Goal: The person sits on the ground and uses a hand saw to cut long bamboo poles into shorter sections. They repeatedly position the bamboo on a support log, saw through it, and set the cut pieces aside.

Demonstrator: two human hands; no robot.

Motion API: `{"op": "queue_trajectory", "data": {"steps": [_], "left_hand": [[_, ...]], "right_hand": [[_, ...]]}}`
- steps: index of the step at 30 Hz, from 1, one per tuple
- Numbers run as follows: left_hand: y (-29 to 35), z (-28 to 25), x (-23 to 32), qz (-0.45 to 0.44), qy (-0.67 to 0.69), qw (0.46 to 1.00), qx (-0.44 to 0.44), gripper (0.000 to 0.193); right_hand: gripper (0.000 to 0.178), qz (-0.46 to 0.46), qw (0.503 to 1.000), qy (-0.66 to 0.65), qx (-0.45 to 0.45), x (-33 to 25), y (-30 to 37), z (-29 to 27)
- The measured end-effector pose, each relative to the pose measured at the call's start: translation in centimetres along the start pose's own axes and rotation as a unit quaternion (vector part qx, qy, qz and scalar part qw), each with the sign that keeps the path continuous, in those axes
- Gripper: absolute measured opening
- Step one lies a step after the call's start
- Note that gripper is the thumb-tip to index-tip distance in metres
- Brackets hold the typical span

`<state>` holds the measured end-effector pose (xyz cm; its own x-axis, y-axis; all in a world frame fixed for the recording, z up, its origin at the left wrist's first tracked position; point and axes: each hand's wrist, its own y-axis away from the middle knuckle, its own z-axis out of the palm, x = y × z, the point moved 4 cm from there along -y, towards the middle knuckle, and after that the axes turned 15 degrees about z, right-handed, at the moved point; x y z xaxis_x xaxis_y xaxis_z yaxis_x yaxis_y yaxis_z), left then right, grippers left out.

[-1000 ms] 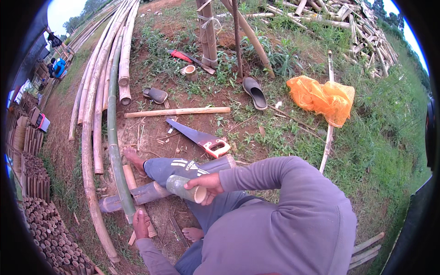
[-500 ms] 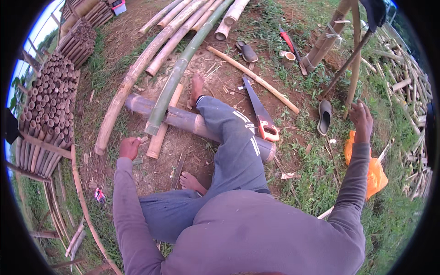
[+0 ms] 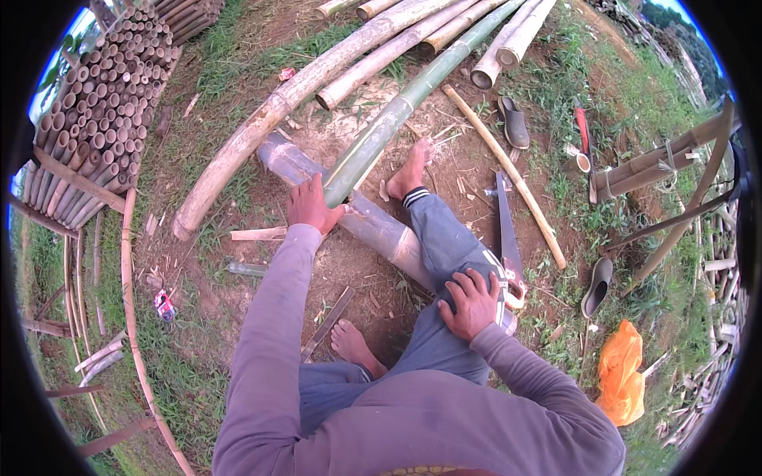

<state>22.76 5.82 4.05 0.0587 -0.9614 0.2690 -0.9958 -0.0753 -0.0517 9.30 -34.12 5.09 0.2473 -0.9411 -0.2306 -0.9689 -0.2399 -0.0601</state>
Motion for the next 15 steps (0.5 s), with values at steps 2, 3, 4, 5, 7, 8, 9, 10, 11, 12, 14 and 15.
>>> {"op": "queue_trajectory", "data": {"steps": [2, 3, 4, 5, 7, 8, 9, 10, 11, 12, 14, 15], "left_hand": [[-5.0, 0.6, 1.5, -0.008, 0.009, 1.0, -0.022, 0.115], [-7.4, 1.3, 2.6, -0.004, 0.017, 0.999, -0.046, 0.116], [-9.1, 1.8, 2.8, -0.008, 0.022, 0.997, -0.07, 0.117], [-10.9, 2.6, 2.6, -0.001, 0.024, 0.995, -0.097, 0.121], [-12.8, 3.4, 2.2, -0.005, 0.026, 0.987, -0.161, 0.119], [-13.1, 3.8, 1.9, -0.009, 0.028, 0.981, -0.192, 0.119], [-13.0, 3.6, 1.7, -0.004, 0.026, 0.981, -0.191, 0.114], [-12.6, 3.5, 1.4, -0.001, 0.026, 0.982, -0.19, 0.11], [-11.9, 3.2, 0.9, 0.0, 0.026, 0.982, -0.187, 0.106], [-10.3, 2.0, 0.2, 0.009, 0.025, 0.983, -0.183, 0.103], [-6.0, -2.1, -2.2, 0.014, 0.025, 0.985, -0.17, 0.097], [-3.2, -4.2, -4.0, 0.012, 0.02, 0.987, -0.157, 0.096]], "right_hand": [[0.047, 0.015, 1.0, -0.006, 0.002, 0.6, -0.7, 0.6], [0.046, 0.024, 1.0, -0.001, 0.002, 1.0, -0.6, 0.6], [0.045, 0.025, 1.0, 0.001, -0.001, 0.8, -0.8, 0.2], [0.042, 0.025, 1.0, 0.013, -0.003, 0.5, -1.2, -0.1], [0.042, 0.03, 0.999, 0.012, -0.007, 0.3, -1.5, -0.3], [0.042, 0.029, 0.999, 0.012, -0.01, 0.3, -1.7, -0.3], [0.042, 0.031, 0.999, 0.015, -0.012, 0.3, -1.6, -0.3], [0.042, 0.031, 0.999, 0.019, -0.015, 0.3, -1.5, -0.4], [0.041, 0.027, 0.999, 0.023, -0.018, 0.4, -1.6, -0.4], [0.041, 0.022, 0.999, 0.023, -0.023, 0.4, -1.6, -0.3], [0.04, 0.013, 0.999, 0.025, -0.02, 0.2, -1.7, -0.2], [0.04, 0.011, 0.999, 0.028, -0.018, 0.2, -1.7, 0.1]]}}
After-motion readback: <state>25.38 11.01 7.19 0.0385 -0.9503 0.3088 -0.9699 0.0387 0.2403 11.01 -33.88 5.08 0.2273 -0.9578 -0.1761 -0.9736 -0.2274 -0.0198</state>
